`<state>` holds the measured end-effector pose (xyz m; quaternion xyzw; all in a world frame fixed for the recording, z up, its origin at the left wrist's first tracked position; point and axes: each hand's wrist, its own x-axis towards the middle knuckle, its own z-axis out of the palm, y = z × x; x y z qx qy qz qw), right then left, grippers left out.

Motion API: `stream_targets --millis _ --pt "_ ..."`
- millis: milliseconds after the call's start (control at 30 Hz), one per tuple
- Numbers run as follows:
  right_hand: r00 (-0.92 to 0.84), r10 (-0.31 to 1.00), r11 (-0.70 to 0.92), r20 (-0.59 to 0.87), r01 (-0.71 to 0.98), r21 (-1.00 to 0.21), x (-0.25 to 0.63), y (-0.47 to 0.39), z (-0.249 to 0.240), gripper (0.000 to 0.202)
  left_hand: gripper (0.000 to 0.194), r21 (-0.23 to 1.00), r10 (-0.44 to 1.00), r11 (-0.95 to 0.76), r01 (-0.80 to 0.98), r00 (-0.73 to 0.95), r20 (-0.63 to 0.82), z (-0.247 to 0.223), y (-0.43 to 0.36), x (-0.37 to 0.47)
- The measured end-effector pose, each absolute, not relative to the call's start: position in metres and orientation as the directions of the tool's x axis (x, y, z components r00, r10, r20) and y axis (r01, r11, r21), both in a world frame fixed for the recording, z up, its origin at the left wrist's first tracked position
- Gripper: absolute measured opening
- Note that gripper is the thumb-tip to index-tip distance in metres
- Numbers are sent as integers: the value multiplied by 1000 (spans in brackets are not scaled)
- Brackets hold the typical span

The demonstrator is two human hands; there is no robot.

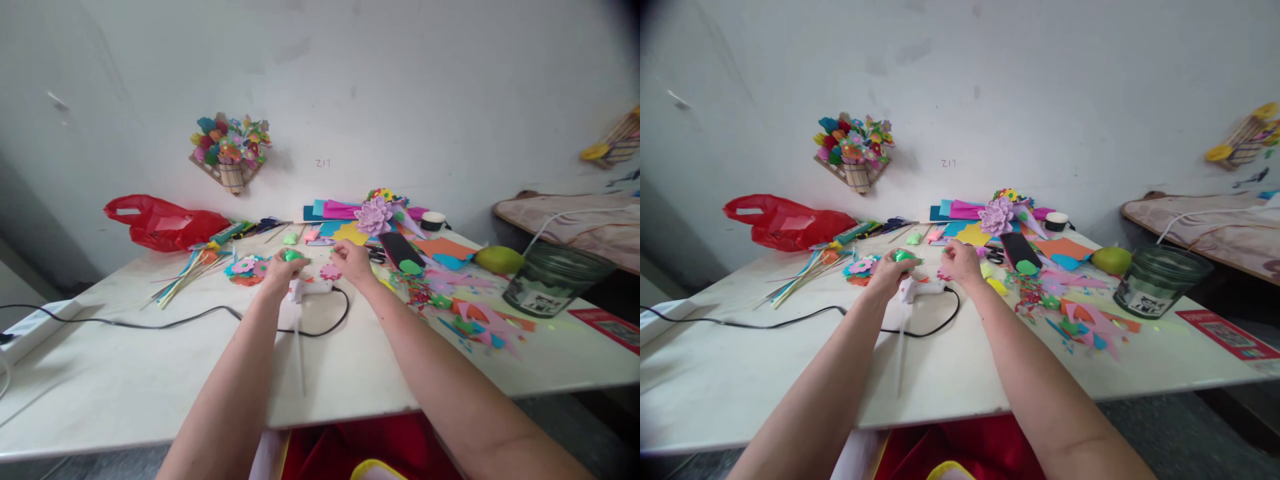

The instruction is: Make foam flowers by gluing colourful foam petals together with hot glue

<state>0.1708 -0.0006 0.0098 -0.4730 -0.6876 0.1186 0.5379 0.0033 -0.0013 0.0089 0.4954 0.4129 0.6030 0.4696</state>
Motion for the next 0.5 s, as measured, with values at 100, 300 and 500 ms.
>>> stream_targets --millis 100,300,500 --pt "27 922 383 386 72 -921 172 2 13 14 30 942 973 -228 -244 -69 218 8 1 1" --pt "-222 949 160 225 -277 -948 171 -4 15 12 31 891 976 -207 -405 -28 214 11 -3 4" --pt "-279 935 121 220 -331 -936 174 0 11 20 31 858 979 -167 -487 20 202 13 -5 3"
